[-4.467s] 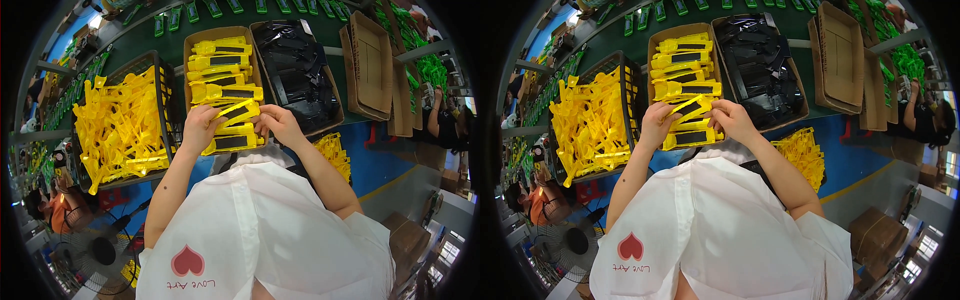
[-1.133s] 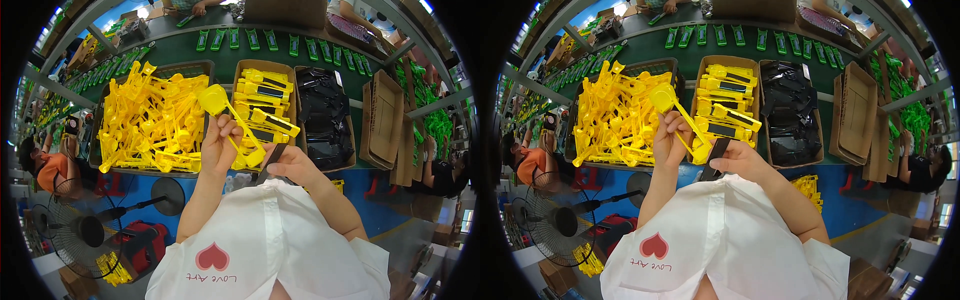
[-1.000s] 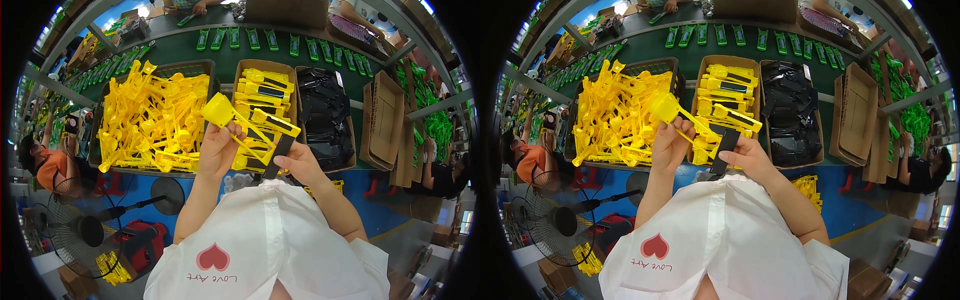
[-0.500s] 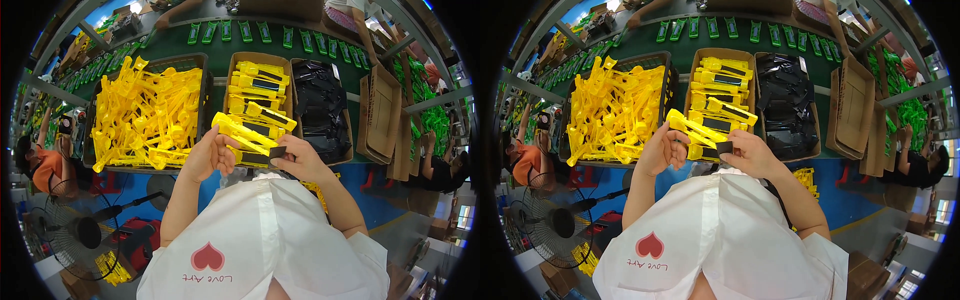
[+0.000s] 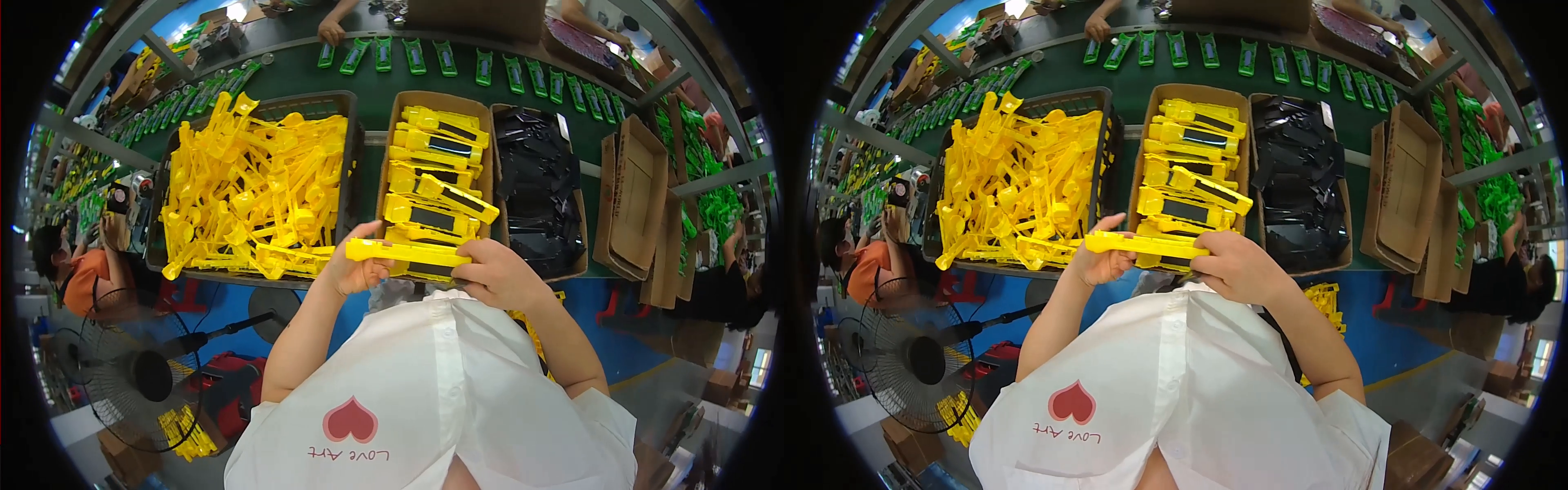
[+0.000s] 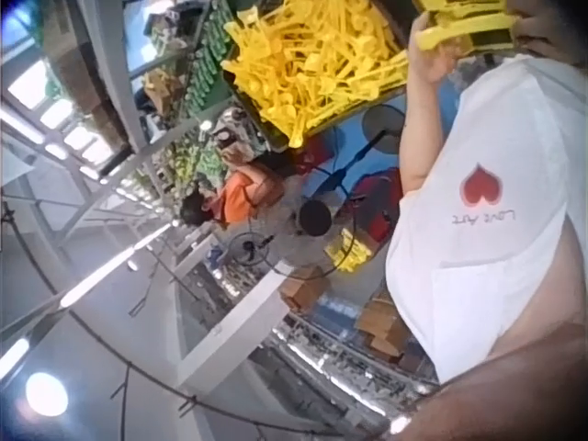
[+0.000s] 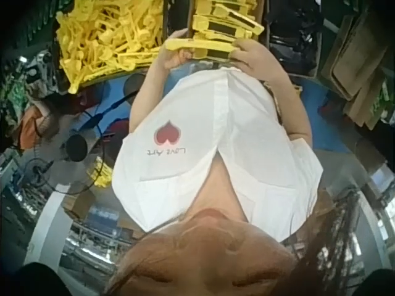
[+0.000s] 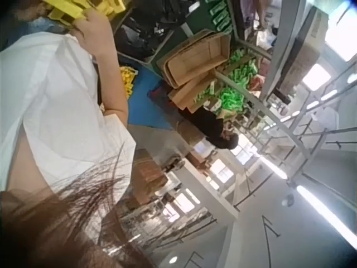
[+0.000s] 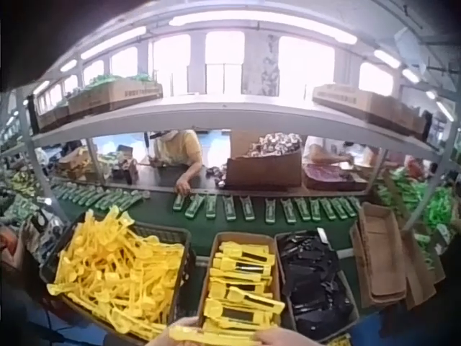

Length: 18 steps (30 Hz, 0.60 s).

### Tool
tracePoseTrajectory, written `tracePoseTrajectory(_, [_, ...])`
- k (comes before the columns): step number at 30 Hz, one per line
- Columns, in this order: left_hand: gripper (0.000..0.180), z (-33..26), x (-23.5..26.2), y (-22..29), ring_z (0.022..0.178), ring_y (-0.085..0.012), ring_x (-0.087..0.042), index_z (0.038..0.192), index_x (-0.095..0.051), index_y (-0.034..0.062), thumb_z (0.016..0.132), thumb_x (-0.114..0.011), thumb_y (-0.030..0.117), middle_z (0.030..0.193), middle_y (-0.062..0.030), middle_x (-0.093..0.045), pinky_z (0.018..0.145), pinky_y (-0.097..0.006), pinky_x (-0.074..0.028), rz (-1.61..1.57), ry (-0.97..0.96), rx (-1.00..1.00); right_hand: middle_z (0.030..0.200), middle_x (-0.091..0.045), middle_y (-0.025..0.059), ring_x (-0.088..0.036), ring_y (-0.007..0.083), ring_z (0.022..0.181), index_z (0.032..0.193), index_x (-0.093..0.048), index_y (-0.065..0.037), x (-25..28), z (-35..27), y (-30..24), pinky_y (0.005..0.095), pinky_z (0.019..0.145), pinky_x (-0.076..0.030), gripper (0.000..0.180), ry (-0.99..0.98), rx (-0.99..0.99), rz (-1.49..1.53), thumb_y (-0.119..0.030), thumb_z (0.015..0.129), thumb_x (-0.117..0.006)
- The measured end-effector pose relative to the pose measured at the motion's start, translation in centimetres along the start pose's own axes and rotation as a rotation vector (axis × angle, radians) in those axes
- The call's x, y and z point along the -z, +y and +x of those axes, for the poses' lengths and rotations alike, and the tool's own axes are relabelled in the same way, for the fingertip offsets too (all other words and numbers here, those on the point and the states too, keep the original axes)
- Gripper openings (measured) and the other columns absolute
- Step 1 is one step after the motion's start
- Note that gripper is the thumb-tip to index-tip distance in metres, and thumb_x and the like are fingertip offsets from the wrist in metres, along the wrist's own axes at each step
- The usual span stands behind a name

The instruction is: Assembling solar light components by attaching black panels into yellow plastic frames.

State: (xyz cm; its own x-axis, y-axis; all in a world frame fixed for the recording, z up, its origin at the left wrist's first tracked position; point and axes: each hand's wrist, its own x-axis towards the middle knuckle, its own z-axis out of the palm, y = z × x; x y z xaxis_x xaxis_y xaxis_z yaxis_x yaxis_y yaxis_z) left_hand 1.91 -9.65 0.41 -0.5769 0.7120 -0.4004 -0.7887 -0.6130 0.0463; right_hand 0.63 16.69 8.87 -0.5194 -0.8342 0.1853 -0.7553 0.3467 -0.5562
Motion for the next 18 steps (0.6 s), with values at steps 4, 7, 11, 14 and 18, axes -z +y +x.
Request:
tracePoseTrajectory(4, [0.047, -0.7, -0.4, 0.8, 0.064, -0.0236, -0.064, 0.097, -0.057, -0.0018, 0.088, -0.038, 0.041, 0.077, -0.0175, -0.062, 0.04, -0.023, -0.05, -0.003, -0.051, 0.014, 0.088, -0.051, 0.0097, -0.051, 0.0255, 0.083, 0.075, -0.054, -0.006, -0.1, 0.1, 0.9, 0.0338, 0.073, -0.042, 0.013, 0.043, -0.008, -0.083, -0.008, 0.065, -0.062])
tracePoseTrajectory(7, [0.046, -3.0, -3.1, 0.4, 0.06, -0.0195, -0.062, 0.105, -0.052, -0.0027, 0.087, -0.042, 0.039, 0.078, -0.015, -0.061, 0.041, -0.021, -0.049, 0.297, 0.073, -0.139, 0.088, -0.052, 0.01, -0.051, 0.025, 0.083, 0.077, -0.055, -0.005, -0.4, -0.4, 1.2, 0.0333, 0.073, -0.042, 0.014, 0.011, 0.012, -0.147, -0.007, 0.065, -0.062])
tracePoseTrajectory(11, [0.027, -1.7, -2.0, -0.4, 0.06, -0.0143, -0.06, 0.098, -0.056, -0.0004, 0.081, -0.059, 0.021, 0.077, -0.0099, -0.061, 0.045, -0.019, -0.045, 0.527, 0.258, -0.219, 0.095, -0.047, 0.011, -0.05, 0.0218, 0.08, 0.077, -0.06, -0.004, -0.1, -0.8, 0.5, 0.03, 0.071, -0.043, 0.017, 0.153, -0.11, 0.12, 0.002, 0.061, -0.063])
tracePoseTrajectory(14, [0.026, -1.0, -2.2, -1.1, 0.062, -0.0142, -0.058, 0.097, -0.057, 0.0004, 0.078, -0.064, 0.016, 0.079, -0.0095, -0.061, 0.051, -0.021, -0.046, 0.615, 0.342, -0.347, 0.094, -0.047, 0.0083, -0.046, 0.0083, 0.063, 0.078, -0.058, -0.002, -1.1, -2.3, 2.4, 0.0185, 0.056, -0.036, 0.011, 0.585, -0.183, 0.29, 0.003, 0.069, -0.062])
tracePoseTrajectory(18, [0.034, -0.6, -2.2, -2.1, 0.072, -0.0126, -0.058, 0.102, -0.056, -0.0017, 0.074, -0.068, 0.014, 0.087, -0.0081, -0.06, 0.061, -0.023, -0.048, 0.69, 0.447, -0.447, 0.057, -0.05, 0.0027, -0.041, 0.0057, 0.039, 0.081, -0.048, -0.003, -0.6, -1.7, 1.5, 0.0183, 0.037, -0.031, 0.011, 0.708, -0.709, 0.942, -0.003, 0.077, -0.058])
